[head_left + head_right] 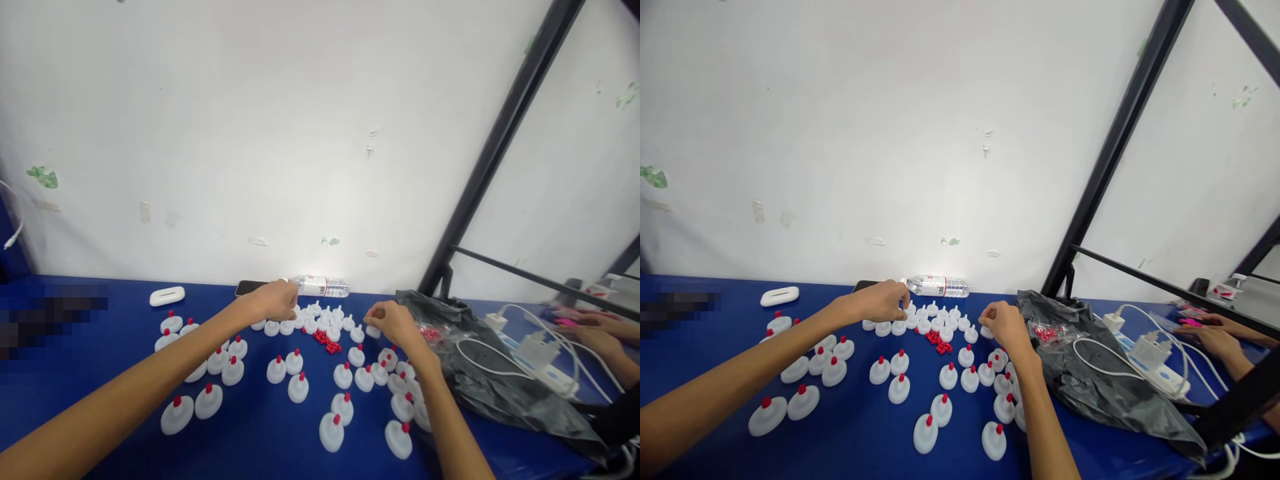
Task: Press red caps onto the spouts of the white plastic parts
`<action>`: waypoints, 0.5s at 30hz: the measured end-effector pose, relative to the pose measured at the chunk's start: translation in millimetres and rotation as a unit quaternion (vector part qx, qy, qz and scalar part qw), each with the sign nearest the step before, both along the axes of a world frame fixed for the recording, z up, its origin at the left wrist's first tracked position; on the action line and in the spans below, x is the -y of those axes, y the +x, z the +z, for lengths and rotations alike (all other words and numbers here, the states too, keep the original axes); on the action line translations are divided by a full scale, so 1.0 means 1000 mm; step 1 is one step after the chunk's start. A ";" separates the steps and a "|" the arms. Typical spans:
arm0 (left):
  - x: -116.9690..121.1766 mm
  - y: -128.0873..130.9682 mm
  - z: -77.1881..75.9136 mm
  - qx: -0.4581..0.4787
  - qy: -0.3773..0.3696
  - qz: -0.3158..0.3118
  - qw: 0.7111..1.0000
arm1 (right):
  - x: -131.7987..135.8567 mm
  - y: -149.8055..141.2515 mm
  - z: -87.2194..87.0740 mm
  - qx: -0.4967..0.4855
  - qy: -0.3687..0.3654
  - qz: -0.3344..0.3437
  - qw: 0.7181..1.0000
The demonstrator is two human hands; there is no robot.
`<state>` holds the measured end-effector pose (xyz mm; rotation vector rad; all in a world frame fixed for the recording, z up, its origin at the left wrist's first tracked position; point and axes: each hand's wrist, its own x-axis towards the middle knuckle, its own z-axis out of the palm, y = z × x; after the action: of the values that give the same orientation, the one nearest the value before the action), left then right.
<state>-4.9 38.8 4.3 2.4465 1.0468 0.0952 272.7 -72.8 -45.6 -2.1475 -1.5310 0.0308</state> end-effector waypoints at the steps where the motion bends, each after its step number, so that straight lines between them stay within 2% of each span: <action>1: 0.001 0.000 0.000 -0.027 0.007 -0.001 1.000 | 0.001 0.001 -0.001 0.000 -0.017 0.005 1.000; 5: 0.009 0.004 0.000 -0.093 0.037 -0.002 0.995 | 0.004 -0.001 0.002 -0.011 -0.046 0.055 0.997; 9: 0.014 0.009 -0.002 -0.115 0.082 -0.003 0.990 | 0.004 -0.006 0.004 -0.034 -0.053 0.109 0.992; 15: 0.021 0.013 -0.005 -0.150 0.115 -0.019 0.982 | 0.002 -0.008 0.003 -0.064 -0.010 0.139 0.988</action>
<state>7.8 18.1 -0.5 2.7496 1.1703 -0.1827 264.6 -75.2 -42.4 -1.8918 -1.7454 0.2753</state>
